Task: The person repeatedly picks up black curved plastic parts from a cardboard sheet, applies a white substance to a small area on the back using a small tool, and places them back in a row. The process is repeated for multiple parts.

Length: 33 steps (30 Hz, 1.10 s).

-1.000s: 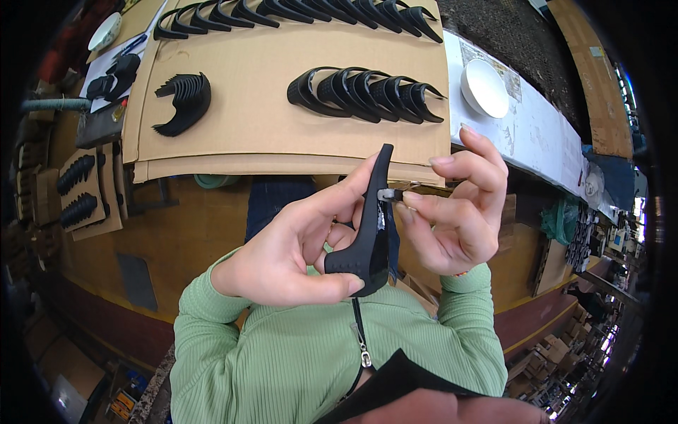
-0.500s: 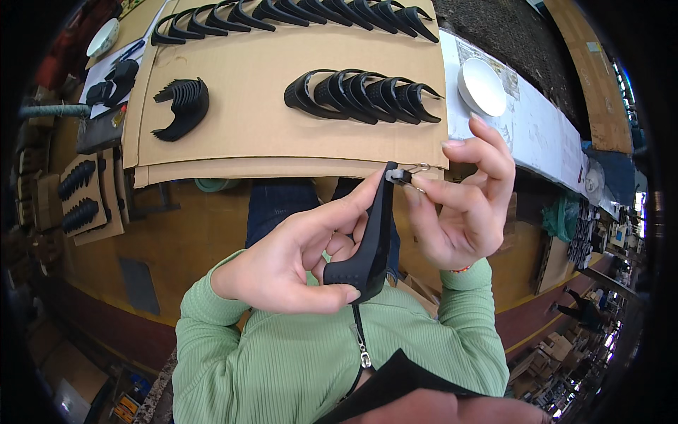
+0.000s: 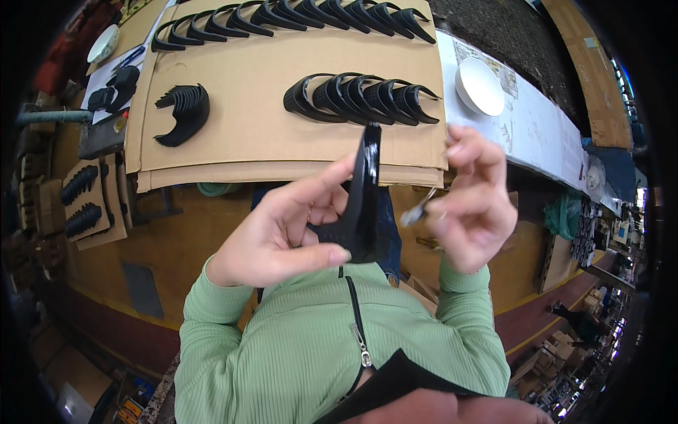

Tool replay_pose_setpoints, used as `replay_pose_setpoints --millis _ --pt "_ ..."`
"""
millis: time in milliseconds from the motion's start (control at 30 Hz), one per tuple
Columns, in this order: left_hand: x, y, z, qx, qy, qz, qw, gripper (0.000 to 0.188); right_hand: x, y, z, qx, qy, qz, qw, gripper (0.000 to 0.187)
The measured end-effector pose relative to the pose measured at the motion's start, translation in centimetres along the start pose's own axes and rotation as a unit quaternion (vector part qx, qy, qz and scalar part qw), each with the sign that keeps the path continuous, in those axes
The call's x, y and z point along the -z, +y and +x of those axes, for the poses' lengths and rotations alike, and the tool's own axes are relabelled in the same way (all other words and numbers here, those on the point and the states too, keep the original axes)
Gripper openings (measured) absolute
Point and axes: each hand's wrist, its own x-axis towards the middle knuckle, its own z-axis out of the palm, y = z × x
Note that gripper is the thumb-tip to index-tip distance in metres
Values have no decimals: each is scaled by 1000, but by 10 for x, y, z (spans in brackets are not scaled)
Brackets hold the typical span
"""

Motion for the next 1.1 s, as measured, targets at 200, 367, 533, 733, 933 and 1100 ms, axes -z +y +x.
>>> replay_pose_setpoints --millis 200,367,533,733,933,1100 --pt "5 -5 7 -39 -40 -53 997 79 -2 -7 -2 54 -83 -66 993 24" --pt "5 -10 5 -13 -86 -104 991 81 -8 3 2 60 5 -68 996 22" --pt "9 -10 3 11 -119 -101 988 86 -12 17 9 46 94 -49 993 15" --pt "9 -5 6 39 -81 -82 993 66 -8 22 12 -64 132 59 987 7" --pt "16 -2 14 -4 40 -116 992 30 6 3 11 -3 18 73 997 15" --pt "7 -5 18 16 51 -160 986 22 1 -4 16 36 -66 -58 995 19"
